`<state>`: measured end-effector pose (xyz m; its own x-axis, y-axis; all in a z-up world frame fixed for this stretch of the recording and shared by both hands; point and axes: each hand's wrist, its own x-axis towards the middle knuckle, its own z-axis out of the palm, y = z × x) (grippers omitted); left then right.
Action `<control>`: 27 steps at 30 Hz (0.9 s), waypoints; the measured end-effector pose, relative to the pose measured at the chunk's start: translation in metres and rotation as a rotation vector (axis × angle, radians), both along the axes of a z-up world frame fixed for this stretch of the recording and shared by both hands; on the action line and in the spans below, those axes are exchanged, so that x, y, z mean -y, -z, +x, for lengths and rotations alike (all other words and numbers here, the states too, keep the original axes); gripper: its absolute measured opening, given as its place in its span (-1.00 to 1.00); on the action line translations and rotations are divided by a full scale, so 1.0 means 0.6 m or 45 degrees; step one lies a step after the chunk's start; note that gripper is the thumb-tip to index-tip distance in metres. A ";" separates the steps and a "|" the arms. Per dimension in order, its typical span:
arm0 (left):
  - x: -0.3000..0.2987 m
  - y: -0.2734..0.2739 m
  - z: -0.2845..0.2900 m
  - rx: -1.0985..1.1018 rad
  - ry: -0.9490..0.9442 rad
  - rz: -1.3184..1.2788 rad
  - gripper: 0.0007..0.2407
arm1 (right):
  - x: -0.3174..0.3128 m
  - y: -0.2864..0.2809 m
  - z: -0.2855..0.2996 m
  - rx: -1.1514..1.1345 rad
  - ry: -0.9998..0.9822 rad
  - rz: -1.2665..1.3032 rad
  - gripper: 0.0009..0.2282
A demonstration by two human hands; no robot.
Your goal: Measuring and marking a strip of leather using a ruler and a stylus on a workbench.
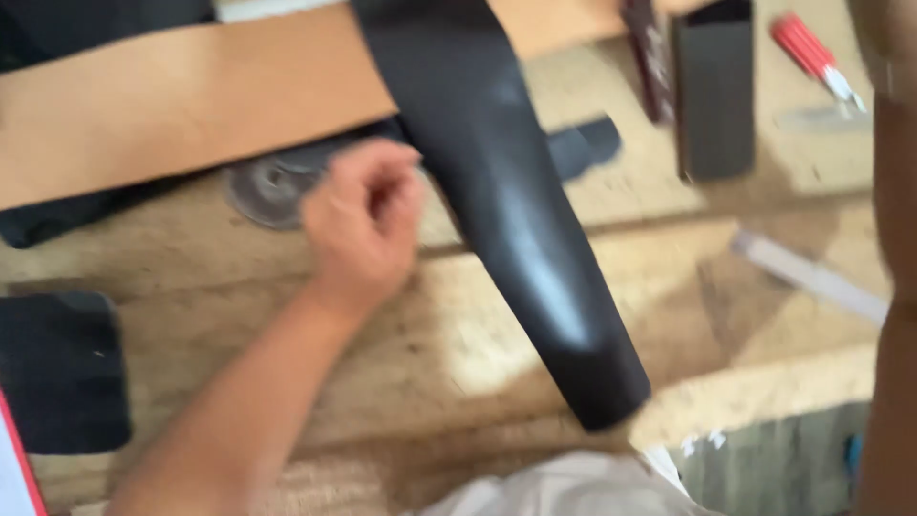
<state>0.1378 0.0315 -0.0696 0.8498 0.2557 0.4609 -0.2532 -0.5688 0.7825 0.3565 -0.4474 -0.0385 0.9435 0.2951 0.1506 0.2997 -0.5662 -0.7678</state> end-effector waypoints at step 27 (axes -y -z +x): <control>0.142 -0.017 -0.034 -0.504 -0.107 0.429 -0.32 | -0.135 -0.028 -0.513 1.022 -1.112 -0.098 -0.94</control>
